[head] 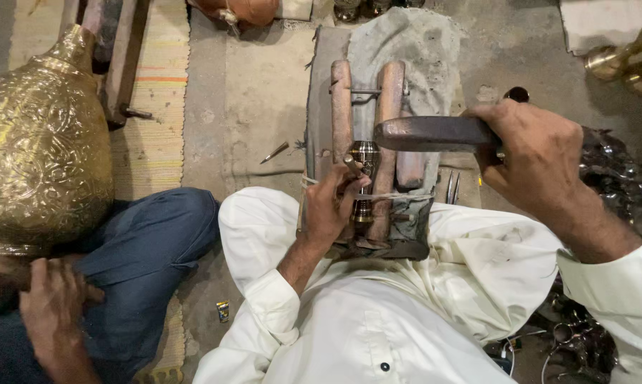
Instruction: The person sits on the floor with a small brass vessel clamped between wooden forms on a sandbag on their lap. They hold a chisel against the vessel surface with one hand and strike it with a hammer held in the other hand, repositioning the chisel repeatedly to cut a decorative pattern into the brass, occasionally pausing to reposition the vessel or pick up a red marking tool.
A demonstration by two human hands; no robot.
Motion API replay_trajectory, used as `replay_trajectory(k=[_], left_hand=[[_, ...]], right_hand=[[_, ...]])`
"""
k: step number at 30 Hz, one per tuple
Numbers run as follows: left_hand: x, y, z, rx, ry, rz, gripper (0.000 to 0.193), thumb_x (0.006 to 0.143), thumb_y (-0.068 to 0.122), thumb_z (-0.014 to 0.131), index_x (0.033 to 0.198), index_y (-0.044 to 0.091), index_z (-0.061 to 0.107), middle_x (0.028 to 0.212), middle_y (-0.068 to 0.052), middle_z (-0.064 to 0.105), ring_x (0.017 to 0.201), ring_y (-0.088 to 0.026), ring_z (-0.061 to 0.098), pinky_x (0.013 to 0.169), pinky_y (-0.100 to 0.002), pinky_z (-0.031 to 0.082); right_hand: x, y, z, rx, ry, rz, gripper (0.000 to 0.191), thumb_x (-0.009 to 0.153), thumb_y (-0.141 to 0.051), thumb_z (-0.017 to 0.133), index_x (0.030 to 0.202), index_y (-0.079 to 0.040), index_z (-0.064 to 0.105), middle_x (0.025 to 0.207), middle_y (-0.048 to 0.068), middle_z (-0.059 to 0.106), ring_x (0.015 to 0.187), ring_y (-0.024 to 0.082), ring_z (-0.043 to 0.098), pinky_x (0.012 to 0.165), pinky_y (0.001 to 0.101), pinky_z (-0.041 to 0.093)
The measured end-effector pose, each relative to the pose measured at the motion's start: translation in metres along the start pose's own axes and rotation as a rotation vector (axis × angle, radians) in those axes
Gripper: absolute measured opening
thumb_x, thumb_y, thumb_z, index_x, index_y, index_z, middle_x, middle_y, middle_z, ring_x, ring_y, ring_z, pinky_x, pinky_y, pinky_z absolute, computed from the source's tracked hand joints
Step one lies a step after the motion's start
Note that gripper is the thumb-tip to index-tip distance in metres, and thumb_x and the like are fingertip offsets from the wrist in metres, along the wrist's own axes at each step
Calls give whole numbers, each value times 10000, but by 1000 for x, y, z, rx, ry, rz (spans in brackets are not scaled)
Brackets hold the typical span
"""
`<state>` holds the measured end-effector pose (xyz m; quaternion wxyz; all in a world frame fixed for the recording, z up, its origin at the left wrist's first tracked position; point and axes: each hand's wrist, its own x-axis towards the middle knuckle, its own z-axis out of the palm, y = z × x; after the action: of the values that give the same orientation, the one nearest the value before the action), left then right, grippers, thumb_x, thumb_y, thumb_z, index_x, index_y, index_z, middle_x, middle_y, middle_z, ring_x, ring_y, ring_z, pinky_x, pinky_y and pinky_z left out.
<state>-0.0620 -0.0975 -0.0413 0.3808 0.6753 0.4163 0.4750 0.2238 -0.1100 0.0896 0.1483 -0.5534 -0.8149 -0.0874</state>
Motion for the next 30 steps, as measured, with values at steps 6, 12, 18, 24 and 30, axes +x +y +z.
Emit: replay_trajectory(k=[6,12,18,24,30], left_hand=[[-7,-2,5,125,37,90,232,970,167,777,1114,32,656,895,-139,777,712,-217,765,597,-334,576],[-8,-3,7,66,45,-41,251,968,198,786,1050,17,633,785,-137,735,623,-216,730,548,-336,537],[-7,-4,10,68,99,68,244,976,201,775,1063,26,630,893,-122,770,753,-182,777,627,-298,589],[-10,-10,13,-84,84,-83,225,988,200,768,1067,16,664,865,-113,779,727,-183,761,625,-319,591],[-9,-23,19,154,112,68,257,960,176,778,1037,-10,618,842,-134,748,706,-237,758,587,-363,575]], right_hand=[[18,-18,0,-257,-44,-216,218,992,-168,740,1205,-155,698,870,29,705,730,167,663,600,328,503],[31,-37,-21,-449,-188,-170,198,975,-191,703,1173,-194,711,814,4,688,665,140,648,561,300,493],[30,-42,-35,-206,-24,-129,250,926,-170,710,1165,-99,703,820,42,667,657,173,639,584,328,505],[25,-33,-30,-381,-123,-169,215,918,-172,718,1132,-191,727,801,3,634,718,172,663,615,335,485],[22,-29,-23,-177,80,-168,181,951,-222,753,1095,-122,711,815,37,624,707,199,635,629,358,482]])
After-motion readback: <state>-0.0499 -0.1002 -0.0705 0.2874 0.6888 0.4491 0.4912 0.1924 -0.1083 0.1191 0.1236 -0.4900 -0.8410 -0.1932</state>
